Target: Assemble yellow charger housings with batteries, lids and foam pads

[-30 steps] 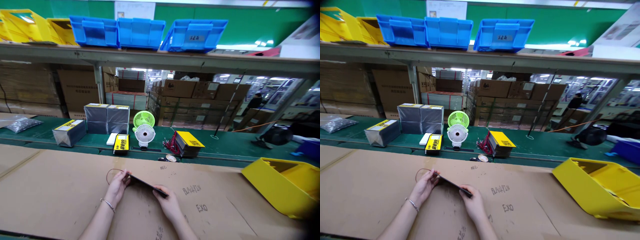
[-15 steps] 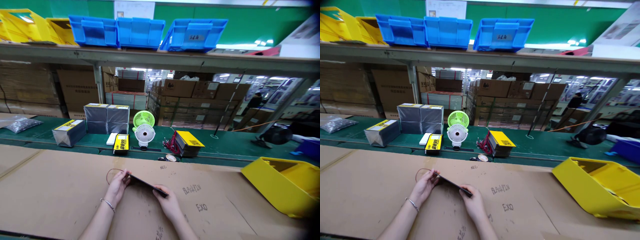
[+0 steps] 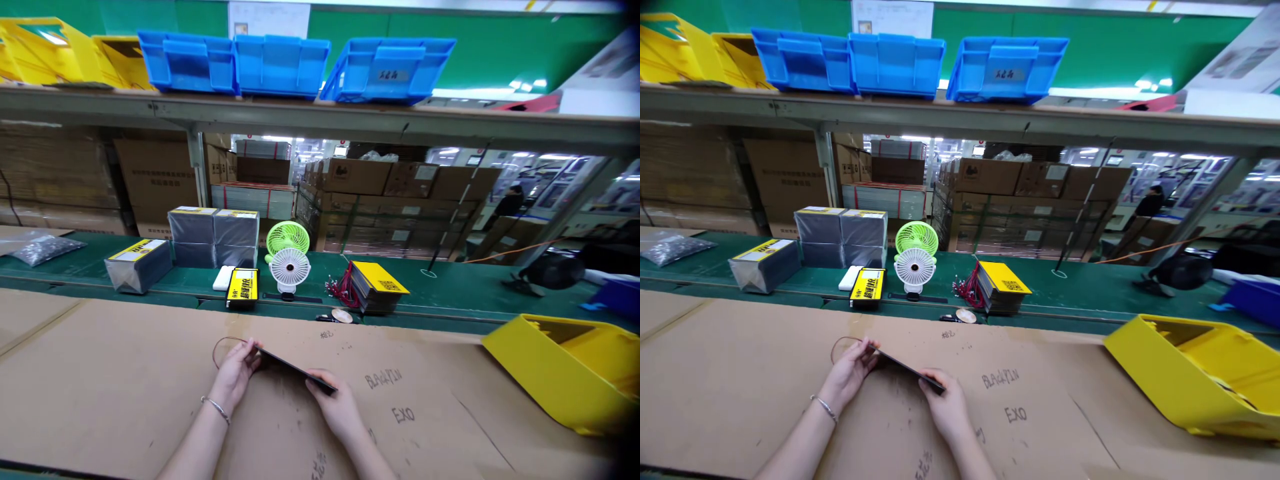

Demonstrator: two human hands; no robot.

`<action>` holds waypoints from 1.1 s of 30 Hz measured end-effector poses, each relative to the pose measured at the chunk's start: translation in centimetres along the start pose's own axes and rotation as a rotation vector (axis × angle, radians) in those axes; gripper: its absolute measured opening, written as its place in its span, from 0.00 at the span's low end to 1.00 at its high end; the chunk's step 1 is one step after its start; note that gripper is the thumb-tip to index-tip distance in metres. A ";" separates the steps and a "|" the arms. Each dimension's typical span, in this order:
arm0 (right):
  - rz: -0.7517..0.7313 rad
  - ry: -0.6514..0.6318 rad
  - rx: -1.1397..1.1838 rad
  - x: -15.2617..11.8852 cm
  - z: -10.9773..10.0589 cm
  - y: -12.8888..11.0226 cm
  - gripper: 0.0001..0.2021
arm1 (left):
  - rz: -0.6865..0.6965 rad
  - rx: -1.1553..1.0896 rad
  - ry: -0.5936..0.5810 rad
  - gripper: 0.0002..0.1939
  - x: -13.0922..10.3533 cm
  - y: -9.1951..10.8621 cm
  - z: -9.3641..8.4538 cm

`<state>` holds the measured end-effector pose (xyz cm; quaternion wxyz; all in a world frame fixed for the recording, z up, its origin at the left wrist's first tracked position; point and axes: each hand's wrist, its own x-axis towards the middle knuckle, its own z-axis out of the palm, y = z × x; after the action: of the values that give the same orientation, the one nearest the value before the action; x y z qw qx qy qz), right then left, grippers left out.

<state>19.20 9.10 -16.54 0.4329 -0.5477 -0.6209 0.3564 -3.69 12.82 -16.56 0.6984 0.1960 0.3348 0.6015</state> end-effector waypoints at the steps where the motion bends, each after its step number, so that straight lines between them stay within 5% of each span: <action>1: 0.003 0.001 0.001 0.0 0.0 -0.1 0.11 | 0.000 0.000 0.001 0.08 0.0 0.0 0.0; 33: 0.001 0.021 0.010 0.0 0.0 -0.1 0.10 | 0.001 -0.011 0.008 0.07 0.0 0.0 0.1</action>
<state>19.17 9.04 -16.41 0.4421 -0.5494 -0.6144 0.3539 -3.59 12.82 -16.46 0.6978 0.1899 0.3345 0.6043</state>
